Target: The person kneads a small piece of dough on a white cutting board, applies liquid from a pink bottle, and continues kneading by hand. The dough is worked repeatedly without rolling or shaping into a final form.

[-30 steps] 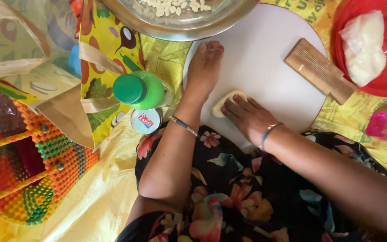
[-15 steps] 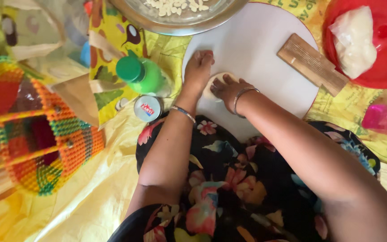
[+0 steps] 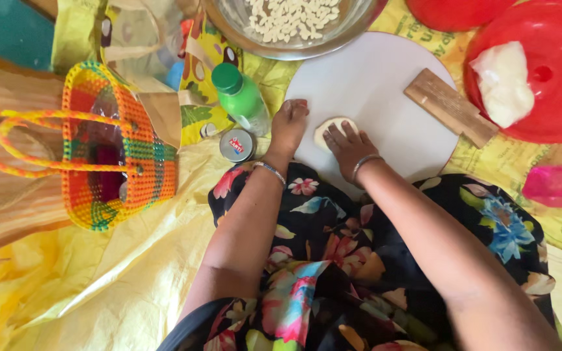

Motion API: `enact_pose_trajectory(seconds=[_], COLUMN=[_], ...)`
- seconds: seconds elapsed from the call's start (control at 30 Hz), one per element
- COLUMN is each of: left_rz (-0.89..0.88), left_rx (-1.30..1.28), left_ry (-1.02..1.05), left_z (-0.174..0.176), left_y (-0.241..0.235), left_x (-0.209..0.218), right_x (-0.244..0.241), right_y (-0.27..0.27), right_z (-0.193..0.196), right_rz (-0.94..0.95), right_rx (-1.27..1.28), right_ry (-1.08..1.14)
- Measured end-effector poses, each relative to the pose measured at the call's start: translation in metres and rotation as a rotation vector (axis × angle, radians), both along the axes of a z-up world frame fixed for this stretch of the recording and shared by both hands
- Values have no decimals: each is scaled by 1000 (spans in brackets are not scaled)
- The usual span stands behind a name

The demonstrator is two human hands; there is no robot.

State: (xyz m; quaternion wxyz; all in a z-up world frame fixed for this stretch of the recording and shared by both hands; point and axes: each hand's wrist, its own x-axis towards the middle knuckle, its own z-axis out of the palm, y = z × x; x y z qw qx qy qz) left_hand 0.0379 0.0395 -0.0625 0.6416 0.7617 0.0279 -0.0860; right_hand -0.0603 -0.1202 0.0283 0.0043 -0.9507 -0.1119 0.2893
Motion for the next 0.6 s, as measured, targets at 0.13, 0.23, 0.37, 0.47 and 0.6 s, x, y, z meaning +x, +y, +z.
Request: enact_pose_trajectory(seconds=[0.13, 0.23, 0.37, 0.47, 0.6], left_rz=[6, -29, -62, -82, -136], left_rx=[-139, -94, -56, -20, 62], left_ry=[67, 46, 115, 141, 51], left_z=[-18, -28, -34, -34, -25], left_y=[-1, 5, 2, -2, -1], left_x=[2, 7, 7, 9, 6], right_x=[8, 10, 6, 7, 9], right_y=[-34, -82, -103, -84, -61], right_z=[5, 2, -14, -22, -19], right_rz=[-462, -938, -648, -599, -634], right_rx=[245, 518, 493, 529, 743], right_ry=[34, -176, -382, -90, 136])
